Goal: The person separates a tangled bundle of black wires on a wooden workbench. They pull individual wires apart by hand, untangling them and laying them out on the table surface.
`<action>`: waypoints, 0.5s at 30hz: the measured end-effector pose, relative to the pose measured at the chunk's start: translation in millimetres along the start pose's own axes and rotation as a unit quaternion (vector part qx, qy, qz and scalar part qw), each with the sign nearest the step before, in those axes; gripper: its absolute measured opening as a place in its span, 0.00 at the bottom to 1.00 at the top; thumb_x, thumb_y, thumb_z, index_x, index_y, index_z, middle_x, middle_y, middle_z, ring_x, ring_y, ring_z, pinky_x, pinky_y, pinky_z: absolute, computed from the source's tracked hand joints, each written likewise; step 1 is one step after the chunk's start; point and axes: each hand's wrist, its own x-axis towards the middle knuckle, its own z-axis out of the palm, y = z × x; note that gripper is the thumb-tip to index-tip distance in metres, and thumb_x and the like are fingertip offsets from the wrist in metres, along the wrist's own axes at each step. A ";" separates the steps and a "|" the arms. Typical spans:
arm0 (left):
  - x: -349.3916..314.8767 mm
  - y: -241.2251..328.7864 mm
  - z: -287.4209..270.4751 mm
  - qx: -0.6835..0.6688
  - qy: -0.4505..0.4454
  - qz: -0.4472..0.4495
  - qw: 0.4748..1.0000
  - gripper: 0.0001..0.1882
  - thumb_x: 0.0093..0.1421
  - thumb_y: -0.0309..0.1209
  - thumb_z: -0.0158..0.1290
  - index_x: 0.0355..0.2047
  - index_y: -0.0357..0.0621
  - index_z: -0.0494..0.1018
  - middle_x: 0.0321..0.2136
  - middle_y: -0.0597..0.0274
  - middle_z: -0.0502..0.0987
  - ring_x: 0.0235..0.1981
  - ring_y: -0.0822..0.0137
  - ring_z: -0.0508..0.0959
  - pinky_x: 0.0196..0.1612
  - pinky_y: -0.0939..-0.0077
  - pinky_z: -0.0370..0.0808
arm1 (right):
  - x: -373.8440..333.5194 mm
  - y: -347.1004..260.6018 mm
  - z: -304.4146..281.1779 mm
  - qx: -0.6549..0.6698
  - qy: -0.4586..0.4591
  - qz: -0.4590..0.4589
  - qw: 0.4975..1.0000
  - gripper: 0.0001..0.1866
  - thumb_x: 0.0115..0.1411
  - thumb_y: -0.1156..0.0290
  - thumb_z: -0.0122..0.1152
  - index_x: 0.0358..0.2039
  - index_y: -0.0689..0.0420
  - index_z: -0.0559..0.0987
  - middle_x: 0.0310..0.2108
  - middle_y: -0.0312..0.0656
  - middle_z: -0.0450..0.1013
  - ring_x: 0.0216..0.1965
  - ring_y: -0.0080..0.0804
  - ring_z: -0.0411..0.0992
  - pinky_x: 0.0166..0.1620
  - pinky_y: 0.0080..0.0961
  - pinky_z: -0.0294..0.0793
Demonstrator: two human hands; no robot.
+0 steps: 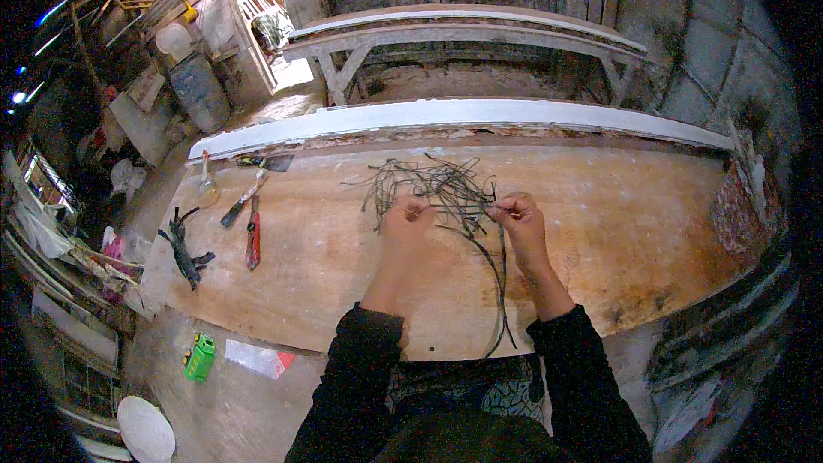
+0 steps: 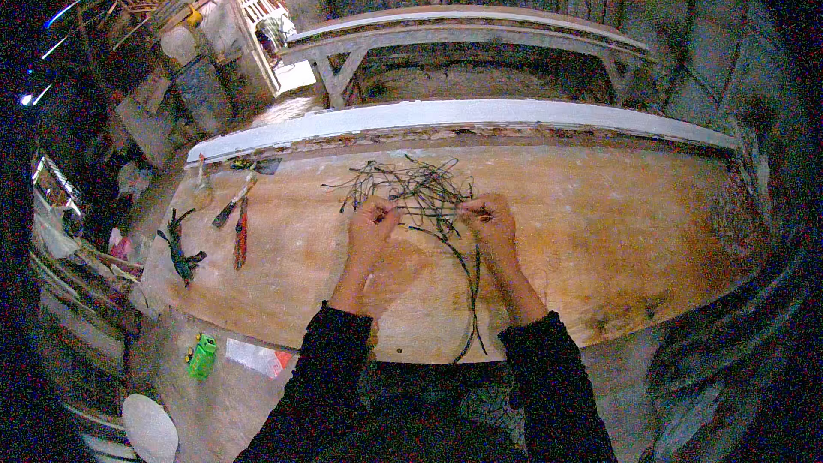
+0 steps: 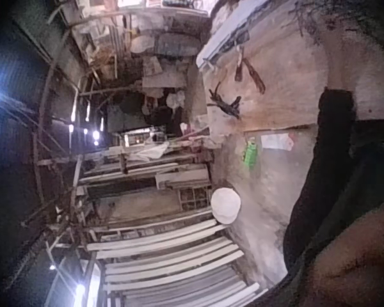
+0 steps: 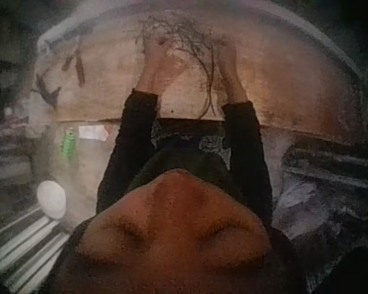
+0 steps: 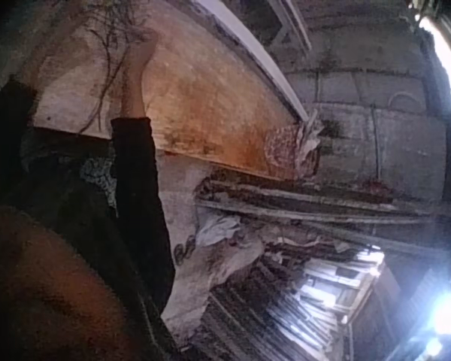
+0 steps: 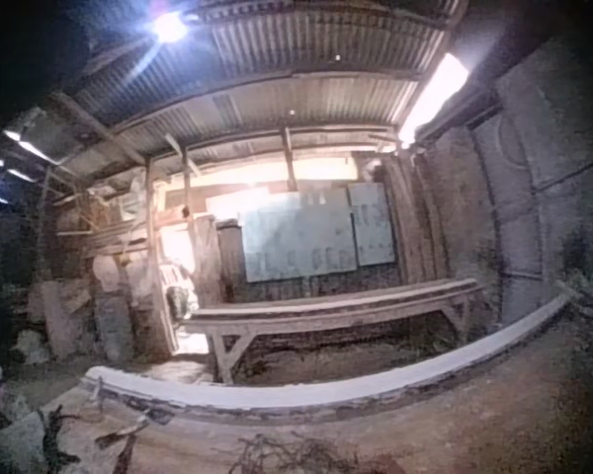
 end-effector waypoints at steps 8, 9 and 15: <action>10.7 -20.4 -10.8 -0.008 0.107 -0.005 0.994 0.03 0.47 0.26 0.52 0.22 0.42 0.68 0.16 0.69 0.68 0.13 0.80 0.64 0.13 0.87 0.60 | -35.6 -37.6 28.1 0.066 -0.432 0.001 0.899 0.09 0.51 0.69 0.54 0.32 0.58 0.75 0.42 0.39 0.60 0.46 0.28 0.59 0.45 0.23 0.59; 11.0 -22.7 -10.3 -0.009 0.109 -0.012 0.994 0.03 0.47 0.26 0.52 0.22 0.42 0.68 0.16 0.69 0.69 0.13 0.80 0.64 0.13 0.87 0.60 | -35.2 -37.4 27.2 0.078 -0.423 0.022 0.902 0.09 0.50 0.70 0.54 0.32 0.58 0.75 0.41 0.39 0.61 0.44 0.28 0.60 0.45 0.23 0.60; 11.1 -27.7 -11.4 0.015 0.075 -0.017 0.997 0.02 0.47 0.24 0.52 0.24 0.41 0.70 0.18 0.69 0.70 0.14 0.81 0.65 0.15 0.87 0.62 | -29.3 -39.3 21.6 0.069 -0.370 0.023 0.926 0.06 0.46 0.74 0.58 0.26 0.60 0.74 0.27 0.35 0.67 0.35 0.24 0.64 0.40 0.21 0.62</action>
